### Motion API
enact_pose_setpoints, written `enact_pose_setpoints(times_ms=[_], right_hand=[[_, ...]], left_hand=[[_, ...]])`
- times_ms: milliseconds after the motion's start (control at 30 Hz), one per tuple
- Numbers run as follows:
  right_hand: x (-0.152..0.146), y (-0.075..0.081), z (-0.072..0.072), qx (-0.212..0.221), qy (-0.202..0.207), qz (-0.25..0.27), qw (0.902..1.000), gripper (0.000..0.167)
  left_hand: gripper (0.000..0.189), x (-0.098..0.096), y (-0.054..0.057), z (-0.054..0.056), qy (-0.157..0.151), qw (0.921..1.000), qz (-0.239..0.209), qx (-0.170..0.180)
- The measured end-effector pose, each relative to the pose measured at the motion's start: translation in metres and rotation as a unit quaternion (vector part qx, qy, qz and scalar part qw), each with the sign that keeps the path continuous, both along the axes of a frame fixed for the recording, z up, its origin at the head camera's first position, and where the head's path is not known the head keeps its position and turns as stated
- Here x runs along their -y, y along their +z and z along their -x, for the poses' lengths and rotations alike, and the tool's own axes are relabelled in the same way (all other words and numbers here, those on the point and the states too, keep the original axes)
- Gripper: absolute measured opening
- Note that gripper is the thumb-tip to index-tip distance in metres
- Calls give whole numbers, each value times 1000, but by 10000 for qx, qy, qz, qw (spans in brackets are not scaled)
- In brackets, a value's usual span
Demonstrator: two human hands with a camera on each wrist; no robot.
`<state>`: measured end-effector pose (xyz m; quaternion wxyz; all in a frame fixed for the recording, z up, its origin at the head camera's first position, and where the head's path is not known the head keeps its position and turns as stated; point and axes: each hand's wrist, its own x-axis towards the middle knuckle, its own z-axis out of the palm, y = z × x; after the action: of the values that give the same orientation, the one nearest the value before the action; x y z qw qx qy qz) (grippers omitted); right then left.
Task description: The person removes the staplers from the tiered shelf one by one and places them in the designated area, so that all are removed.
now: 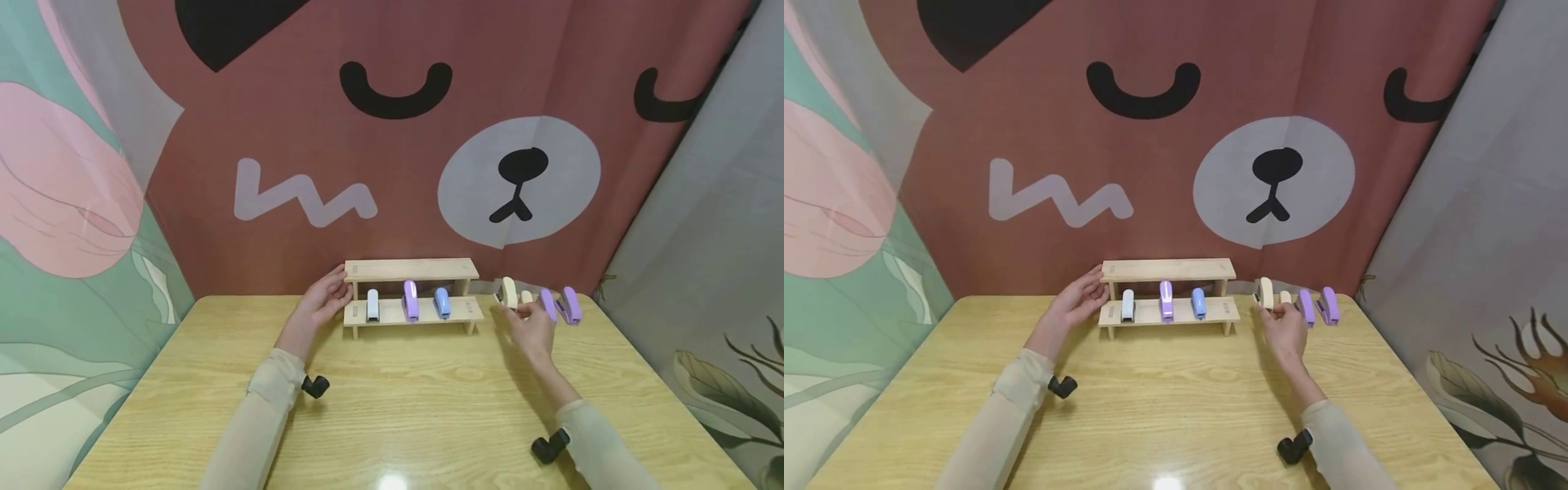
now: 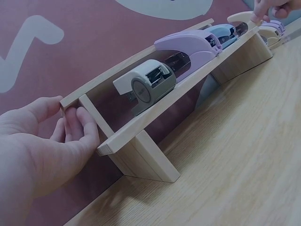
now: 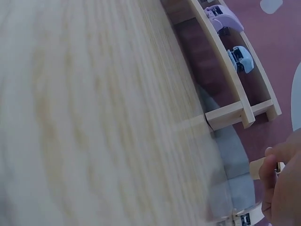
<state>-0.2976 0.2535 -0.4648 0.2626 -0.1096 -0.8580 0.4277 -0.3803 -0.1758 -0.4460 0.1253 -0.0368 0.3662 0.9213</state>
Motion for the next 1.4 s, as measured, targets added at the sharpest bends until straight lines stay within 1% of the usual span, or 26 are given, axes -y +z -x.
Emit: enact_pose_setpoints(times_ms=[167,333,467,633,933,1167,1400], right_hand=[[-2,-4,2,357,64,87,9993,34],[-3,-7,2,561,39,-114,9984,36],[-3,-8,3,674,9,-392,9970,35],[-4,-10,3,798,-18,-497,9956,33],[-6,-16,4,806,135,-599,9948,27],[-6,-23,6,692,195,-587,9957,25],[-2,-23,8,914,168,-562,9941,27]], left_hand=[[51,0,0,0,33,10000,-34,60],[51,1,1,1,55,9999,-63,67],[51,2,0,1,25,10000,-71,54],[50,2,-1,0,-4,10000,-63,62],[50,0,-2,2,-39,9999,-147,41],[47,-2,-1,1,-35,9999,-92,29],[47,0,0,2,29,10000,-59,49]])
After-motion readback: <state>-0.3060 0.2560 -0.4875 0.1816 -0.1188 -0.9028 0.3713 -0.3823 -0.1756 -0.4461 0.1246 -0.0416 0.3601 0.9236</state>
